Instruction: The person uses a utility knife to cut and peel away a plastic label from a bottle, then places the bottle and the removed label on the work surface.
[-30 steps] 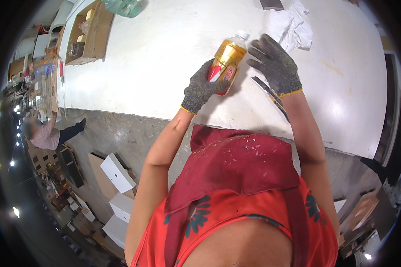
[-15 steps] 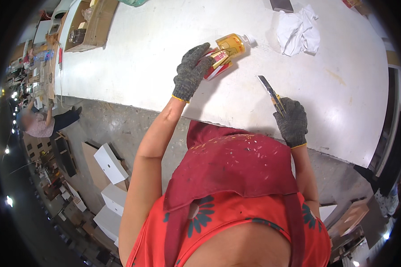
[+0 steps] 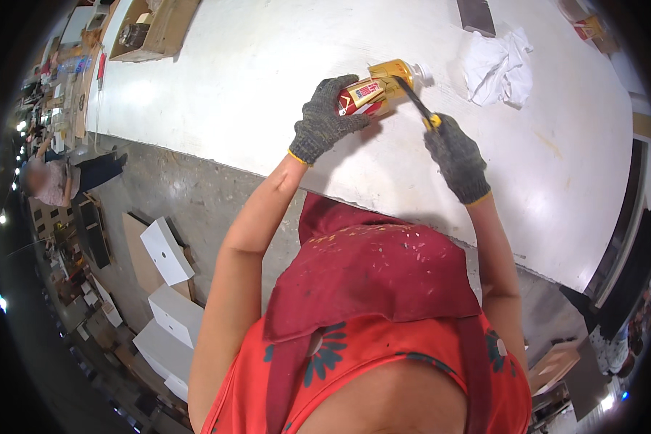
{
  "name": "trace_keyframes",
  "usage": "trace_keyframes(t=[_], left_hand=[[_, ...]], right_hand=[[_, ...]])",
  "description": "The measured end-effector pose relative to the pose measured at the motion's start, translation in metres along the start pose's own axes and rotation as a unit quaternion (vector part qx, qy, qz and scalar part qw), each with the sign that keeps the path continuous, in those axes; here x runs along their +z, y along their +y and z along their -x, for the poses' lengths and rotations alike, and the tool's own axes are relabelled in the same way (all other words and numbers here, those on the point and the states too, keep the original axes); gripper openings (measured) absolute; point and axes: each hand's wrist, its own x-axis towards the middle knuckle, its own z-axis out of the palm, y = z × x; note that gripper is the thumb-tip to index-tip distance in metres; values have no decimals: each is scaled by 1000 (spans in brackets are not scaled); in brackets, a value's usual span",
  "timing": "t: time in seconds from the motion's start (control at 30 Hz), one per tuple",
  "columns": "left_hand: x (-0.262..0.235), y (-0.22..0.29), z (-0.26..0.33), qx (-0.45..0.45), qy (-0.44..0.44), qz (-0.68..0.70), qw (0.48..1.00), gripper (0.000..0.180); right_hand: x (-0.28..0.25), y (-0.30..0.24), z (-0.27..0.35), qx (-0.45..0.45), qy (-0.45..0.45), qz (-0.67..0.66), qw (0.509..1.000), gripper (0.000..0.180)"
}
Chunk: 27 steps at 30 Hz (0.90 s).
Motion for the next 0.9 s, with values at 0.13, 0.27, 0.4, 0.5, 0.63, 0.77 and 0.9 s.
trace_keyframes(t=[0.13,0.27,0.4,0.5,0.63,0.77,0.9], left_hand=[[-2,-15,-11,-3,-43,51,998,76],[0,-16,-14,-63,-32,117,991,78],[5,-14,-11,-45,24,97,994,79],[6,-13,-15,-50,36,101,993,78],[6,-19,-20,-58,48,78,994,74],[17,-21,-16,35,148,73,986,52],[15,-11,-23,65,116,0,991,34]], right_hand=[[19,3,-32,-120,-33,146,981,34],[34,17,-39,-230,19,170,958,35],[32,10,-52,-161,-78,157,971,35],[30,4,-62,-171,-66,155,971,33],[26,-9,-79,-173,-100,138,970,31],[15,-25,-62,-5,-221,123,968,32],[25,-18,-63,-67,-142,129,979,28]])
